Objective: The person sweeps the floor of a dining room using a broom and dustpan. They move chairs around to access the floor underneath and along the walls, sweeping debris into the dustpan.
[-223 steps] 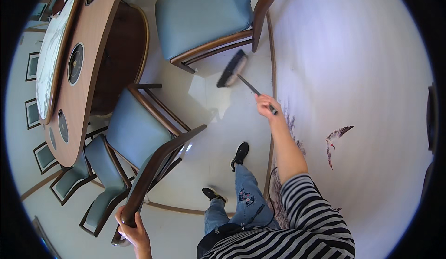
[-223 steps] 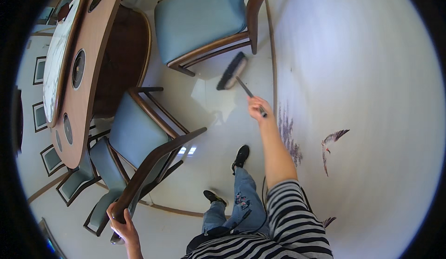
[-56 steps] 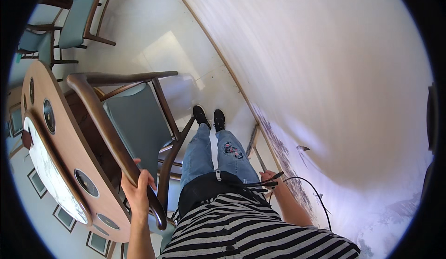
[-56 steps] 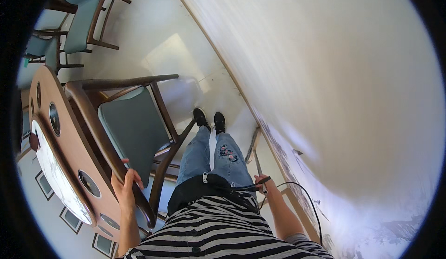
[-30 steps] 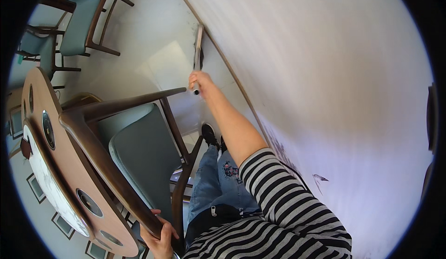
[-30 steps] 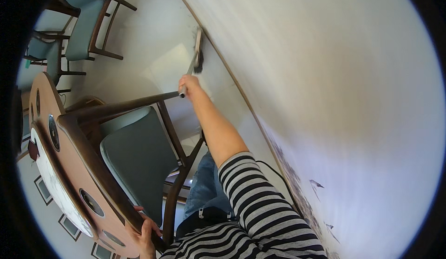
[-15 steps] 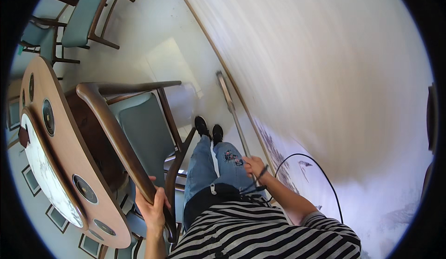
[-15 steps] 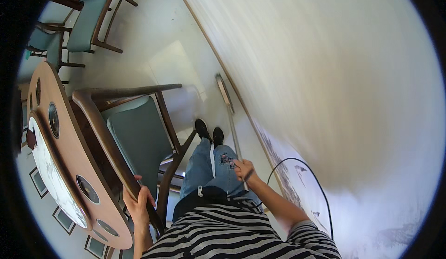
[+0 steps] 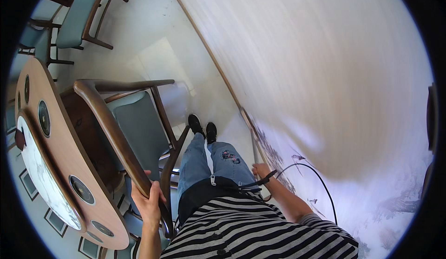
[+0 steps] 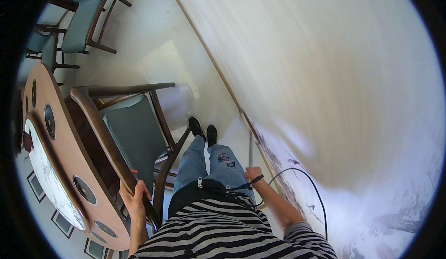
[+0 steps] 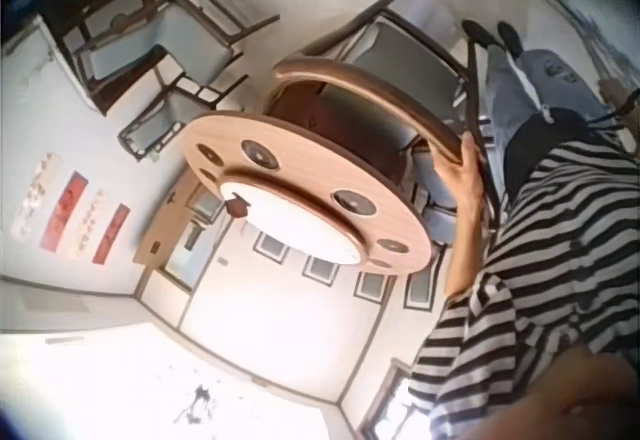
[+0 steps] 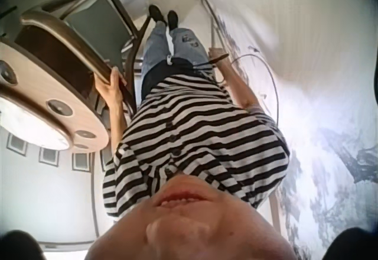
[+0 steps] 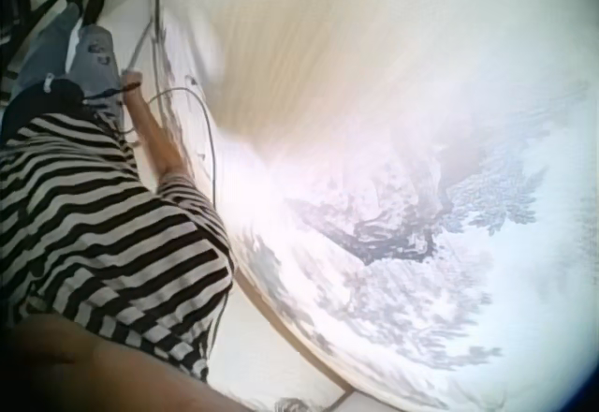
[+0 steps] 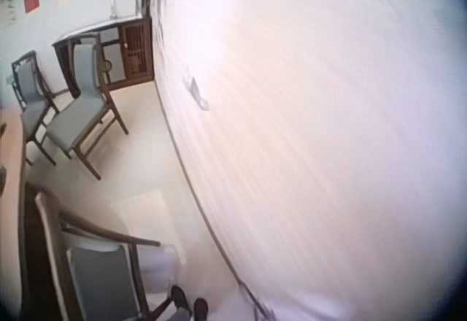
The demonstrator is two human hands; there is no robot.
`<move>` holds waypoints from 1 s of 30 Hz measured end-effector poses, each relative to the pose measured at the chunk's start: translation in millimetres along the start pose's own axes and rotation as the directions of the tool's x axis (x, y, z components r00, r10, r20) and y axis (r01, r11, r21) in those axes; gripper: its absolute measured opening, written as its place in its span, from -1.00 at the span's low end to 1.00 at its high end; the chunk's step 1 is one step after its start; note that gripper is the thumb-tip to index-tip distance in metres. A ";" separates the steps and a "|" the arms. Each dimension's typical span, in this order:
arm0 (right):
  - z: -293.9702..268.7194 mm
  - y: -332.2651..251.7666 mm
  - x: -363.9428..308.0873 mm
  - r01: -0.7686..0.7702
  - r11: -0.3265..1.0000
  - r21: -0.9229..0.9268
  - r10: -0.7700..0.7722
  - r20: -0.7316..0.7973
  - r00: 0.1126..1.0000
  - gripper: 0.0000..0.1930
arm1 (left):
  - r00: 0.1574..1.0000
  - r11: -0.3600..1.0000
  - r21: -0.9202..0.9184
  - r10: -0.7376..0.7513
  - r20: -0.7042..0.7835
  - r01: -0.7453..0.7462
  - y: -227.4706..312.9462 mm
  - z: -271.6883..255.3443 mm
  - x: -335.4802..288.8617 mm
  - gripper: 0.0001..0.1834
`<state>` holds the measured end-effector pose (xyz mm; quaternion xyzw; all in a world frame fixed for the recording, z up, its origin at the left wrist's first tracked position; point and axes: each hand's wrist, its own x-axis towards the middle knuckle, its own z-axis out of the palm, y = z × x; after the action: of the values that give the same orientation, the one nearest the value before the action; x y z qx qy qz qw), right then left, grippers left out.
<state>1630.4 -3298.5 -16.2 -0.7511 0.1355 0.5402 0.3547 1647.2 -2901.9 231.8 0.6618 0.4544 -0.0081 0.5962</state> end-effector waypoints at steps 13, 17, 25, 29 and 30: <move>8.7 -368.7 263.3 0.232 0.682 0.693 -0.207 -0.121 0.971 -0.80 | 0.996 0.996 -0.034 -0.084 -0.014 0.084 1.1 -4.5 0.2 -0.68; 21.4 -376.0 267.5 0.262 0.683 0.682 -0.290 -0.076 0.954 -0.80 | 0.995 0.992 -0.081 -0.096 -0.027 0.094 -3.5 -8.3 -1.2 -0.67; 18.1 -263.7 161.2 0.215 0.705 0.676 -0.286 -0.007 0.958 -0.70 | 0.999 0.994 -0.095 -0.052 -0.011 0.050 -3.1 -4.8 1.0 -0.68; 11.2 -172.1 63.0 0.250 0.849 0.465 -0.295 0.026 0.955 -0.70 | 1.000 0.995 -0.102 0.017 -0.008 -0.018 -10.4 -4.9 0.9 -0.70; 12.0 -154.8 32.1 0.232 0.869 0.438 -0.257 -0.002 0.966 -0.72 | 1.000 0.994 -0.108 0.006 -0.002 -0.006 -10.1 -7.5 0.2 -0.69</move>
<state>1724.9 -3174.4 12.5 -0.6486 0.1461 0.4680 0.5822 1637.1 -2897.1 226.0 0.6298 0.4527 0.0189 0.6309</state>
